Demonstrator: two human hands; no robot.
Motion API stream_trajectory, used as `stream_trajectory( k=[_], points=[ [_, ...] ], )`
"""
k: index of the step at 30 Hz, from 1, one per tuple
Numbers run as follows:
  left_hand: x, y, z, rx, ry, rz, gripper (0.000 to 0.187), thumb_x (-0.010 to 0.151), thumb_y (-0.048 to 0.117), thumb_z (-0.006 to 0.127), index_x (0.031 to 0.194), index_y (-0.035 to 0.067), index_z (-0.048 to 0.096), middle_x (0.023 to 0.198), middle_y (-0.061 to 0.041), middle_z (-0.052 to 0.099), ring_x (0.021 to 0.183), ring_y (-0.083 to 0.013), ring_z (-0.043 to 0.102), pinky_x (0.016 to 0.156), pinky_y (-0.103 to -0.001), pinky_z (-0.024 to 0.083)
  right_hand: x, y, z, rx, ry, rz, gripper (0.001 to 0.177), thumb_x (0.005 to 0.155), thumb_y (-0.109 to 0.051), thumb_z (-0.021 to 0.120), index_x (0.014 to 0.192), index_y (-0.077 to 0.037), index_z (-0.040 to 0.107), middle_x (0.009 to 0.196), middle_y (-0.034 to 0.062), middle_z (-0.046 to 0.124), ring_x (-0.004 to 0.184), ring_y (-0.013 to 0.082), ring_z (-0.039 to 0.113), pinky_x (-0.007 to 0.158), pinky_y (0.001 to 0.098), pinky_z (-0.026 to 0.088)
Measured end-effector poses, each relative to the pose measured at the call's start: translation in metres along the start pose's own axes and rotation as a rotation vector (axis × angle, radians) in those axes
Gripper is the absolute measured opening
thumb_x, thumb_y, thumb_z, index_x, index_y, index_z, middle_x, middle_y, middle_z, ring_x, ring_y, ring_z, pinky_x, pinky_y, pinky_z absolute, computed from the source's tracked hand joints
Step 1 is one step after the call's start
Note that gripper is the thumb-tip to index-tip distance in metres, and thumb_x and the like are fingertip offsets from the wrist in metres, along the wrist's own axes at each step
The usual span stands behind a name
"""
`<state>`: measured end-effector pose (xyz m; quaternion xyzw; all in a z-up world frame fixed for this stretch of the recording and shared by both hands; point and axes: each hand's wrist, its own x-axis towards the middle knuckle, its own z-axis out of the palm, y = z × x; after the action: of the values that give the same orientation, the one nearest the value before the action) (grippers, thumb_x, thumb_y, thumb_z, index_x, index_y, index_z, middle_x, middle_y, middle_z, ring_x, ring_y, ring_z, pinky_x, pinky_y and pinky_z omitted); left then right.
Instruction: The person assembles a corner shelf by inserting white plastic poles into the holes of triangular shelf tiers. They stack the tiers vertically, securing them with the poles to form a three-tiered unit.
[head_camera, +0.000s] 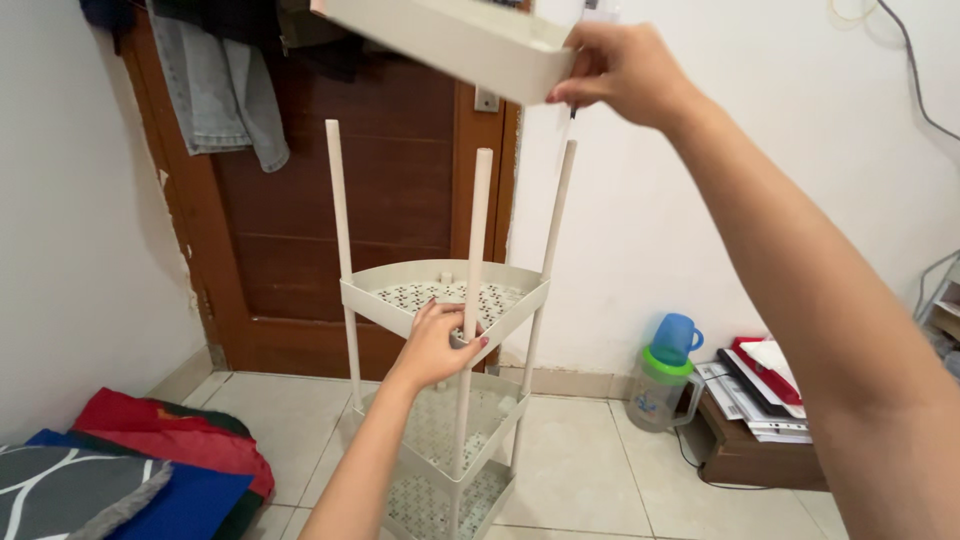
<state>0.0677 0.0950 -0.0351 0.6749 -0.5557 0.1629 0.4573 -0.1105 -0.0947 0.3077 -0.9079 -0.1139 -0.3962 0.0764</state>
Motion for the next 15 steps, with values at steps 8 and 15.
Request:
stream_trajectory(
  k=[8, 15],
  points=[
    [0.000, -0.002, -0.005, -0.013, -0.017, 0.000, 0.021, 0.080, 0.033, 0.075, 0.089, 0.014, 0.079, 0.119, -0.012, 0.074, 0.128, -0.0294, 0.056, 0.124, -0.053, 0.019, 0.007, -0.014, 0.035, -0.055, -0.139, 0.013, 0.032, 0.088, -0.026, 0.083, 0.099, -0.001, 0.065, 0.080, 0.0077, 0.076, 0.072, 0.0129, 0.075, 0.068, 0.0269, 0.060],
    [-0.002, -0.001, -0.005, -0.024, -0.009, 0.010, 0.020, 0.079, 0.032, 0.076, 0.090, 0.015, 0.079, 0.121, -0.012, 0.073, 0.130, -0.0299, 0.055, 0.125, -0.053, 0.016, 0.010, -0.026, 0.044, -0.093, -0.206, 0.072, 0.035, 0.086, -0.029, 0.083, 0.100, -0.002, 0.066, 0.078, 0.0088, 0.076, 0.071, 0.0144, 0.074, 0.066, 0.0300, 0.057]
  ],
)
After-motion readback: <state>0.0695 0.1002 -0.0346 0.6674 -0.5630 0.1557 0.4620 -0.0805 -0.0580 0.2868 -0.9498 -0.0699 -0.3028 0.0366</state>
